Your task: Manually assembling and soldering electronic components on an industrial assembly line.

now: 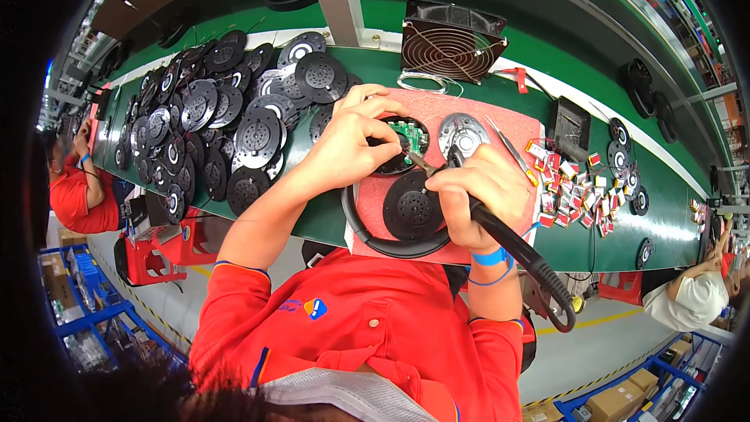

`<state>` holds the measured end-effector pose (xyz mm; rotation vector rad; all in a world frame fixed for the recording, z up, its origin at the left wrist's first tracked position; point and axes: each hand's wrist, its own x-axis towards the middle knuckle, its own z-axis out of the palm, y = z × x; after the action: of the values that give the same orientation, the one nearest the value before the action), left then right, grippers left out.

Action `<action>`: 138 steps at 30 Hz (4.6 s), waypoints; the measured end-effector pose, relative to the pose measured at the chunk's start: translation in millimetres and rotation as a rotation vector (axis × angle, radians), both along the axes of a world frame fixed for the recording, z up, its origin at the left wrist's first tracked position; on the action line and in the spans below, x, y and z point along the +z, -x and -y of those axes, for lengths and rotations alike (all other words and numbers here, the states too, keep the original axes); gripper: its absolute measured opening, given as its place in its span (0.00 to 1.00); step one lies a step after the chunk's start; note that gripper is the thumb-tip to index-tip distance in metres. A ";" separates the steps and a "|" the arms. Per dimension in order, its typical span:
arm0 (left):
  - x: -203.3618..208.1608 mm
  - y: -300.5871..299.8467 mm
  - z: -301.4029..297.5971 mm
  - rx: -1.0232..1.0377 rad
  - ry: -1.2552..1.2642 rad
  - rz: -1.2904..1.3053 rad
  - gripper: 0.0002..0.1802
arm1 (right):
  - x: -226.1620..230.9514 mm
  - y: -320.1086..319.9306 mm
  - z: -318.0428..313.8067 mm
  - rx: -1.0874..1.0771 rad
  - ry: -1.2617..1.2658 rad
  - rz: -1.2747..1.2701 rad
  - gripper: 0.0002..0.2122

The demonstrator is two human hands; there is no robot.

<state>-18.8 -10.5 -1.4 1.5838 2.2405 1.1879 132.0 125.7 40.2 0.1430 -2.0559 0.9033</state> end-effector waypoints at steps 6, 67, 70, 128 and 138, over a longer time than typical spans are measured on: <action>-2.7 -2.6 -1.6 0.031 -0.024 0.002 0.04 | -7.5 4.9 -1.3 0.018 0.018 0.049 0.09; 3.7 -4.9 -1.9 -0.085 -0.141 -0.371 0.03 | -12.2 6.5 1.9 -0.006 0.033 0.056 0.16; 3.1 -6.4 -3.0 -0.079 -0.154 -0.376 0.03 | -13.8 7.6 2.7 -0.007 0.027 0.036 0.16; -6.8 -9.8 -10.0 -0.032 -0.129 -0.225 0.03 | -12.7 -0.7 -4.8 -0.152 -0.010 -0.099 0.21; -21.6 -14.2 -12.9 -0.052 -0.166 -0.289 0.03 | -60.0 -103.8 19.3 0.064 -0.089 0.364 0.23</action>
<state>-4.6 2.4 -23.0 1.9788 2.3010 1.2282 235.8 106.4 -19.8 0.0985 -2.4421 0.9297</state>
